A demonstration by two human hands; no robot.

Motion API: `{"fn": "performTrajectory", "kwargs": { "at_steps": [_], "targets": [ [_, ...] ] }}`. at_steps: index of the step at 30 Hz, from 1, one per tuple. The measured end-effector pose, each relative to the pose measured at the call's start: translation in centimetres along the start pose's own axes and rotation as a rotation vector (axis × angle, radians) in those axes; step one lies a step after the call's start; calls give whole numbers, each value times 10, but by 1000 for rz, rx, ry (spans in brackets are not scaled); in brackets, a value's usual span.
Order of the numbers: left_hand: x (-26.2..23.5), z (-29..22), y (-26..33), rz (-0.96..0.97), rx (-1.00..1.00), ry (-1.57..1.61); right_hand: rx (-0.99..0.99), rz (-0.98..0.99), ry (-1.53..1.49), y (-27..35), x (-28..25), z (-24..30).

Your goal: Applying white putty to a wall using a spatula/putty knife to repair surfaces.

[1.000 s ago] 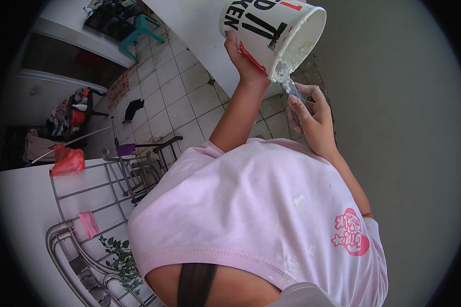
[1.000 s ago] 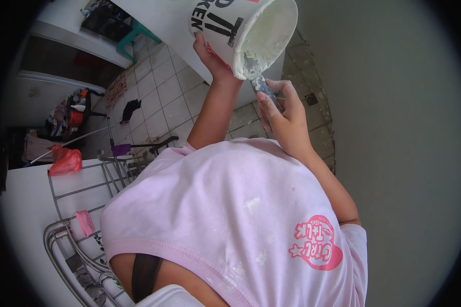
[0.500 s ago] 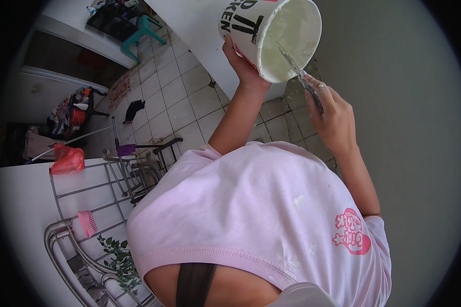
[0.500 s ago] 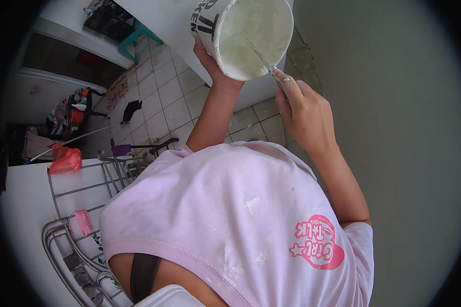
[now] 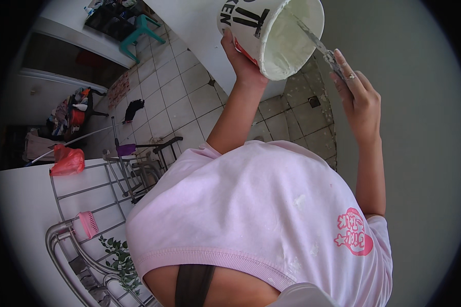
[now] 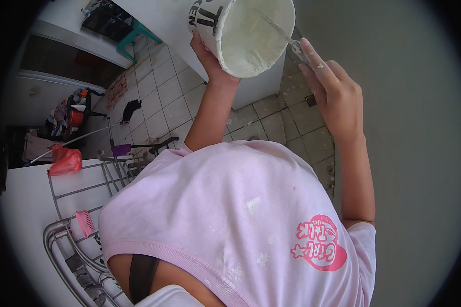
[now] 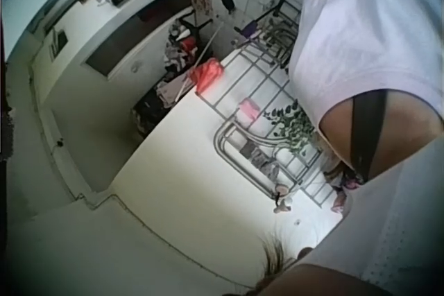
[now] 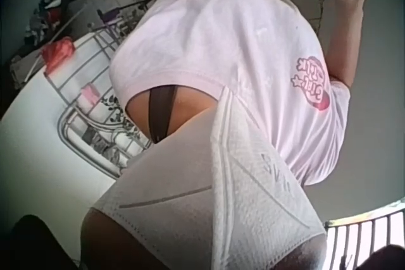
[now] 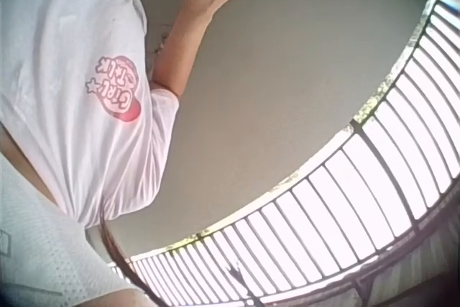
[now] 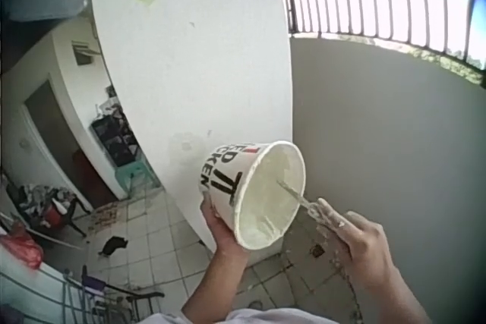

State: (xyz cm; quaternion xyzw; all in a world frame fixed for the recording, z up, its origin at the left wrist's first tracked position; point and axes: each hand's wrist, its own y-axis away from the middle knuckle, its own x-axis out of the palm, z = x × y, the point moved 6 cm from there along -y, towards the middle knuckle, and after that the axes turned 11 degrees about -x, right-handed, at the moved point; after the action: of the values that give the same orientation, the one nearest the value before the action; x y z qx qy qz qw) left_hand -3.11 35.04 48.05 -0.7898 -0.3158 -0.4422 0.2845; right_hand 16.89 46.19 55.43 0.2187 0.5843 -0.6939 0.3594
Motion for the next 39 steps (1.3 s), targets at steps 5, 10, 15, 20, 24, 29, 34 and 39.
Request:
{"fn": "performTrajectory", "kwargs": {
  "at_steps": [5,10,15,20,24,29,34,39],
  "targets": [
    [1,-5,3,-84,24,-109,112,49,-95,13,11,-9],
    [-12,2,-10,8,5,26,305,83,-414,47,54,26],
    [5,1,-9,67,21,-16,1026,-40,-1403,45,75,39],
    [8,-11,-3,30,143,-43,1009,-42,-1536,27,65,30],
    [-3,-8,0,61,5,134,69,-326,-294,5,20,22],
    [-17,-6,-2,-112,-23,157,-34,-93,-93,5,28,31],
    [-10,-19,2,-31,-64,198,-74,149,-39,-5,45,37],
    [-14,-33,-10,-70,-139,179,-104,149,-64,-15,56,36]
  ]
}}
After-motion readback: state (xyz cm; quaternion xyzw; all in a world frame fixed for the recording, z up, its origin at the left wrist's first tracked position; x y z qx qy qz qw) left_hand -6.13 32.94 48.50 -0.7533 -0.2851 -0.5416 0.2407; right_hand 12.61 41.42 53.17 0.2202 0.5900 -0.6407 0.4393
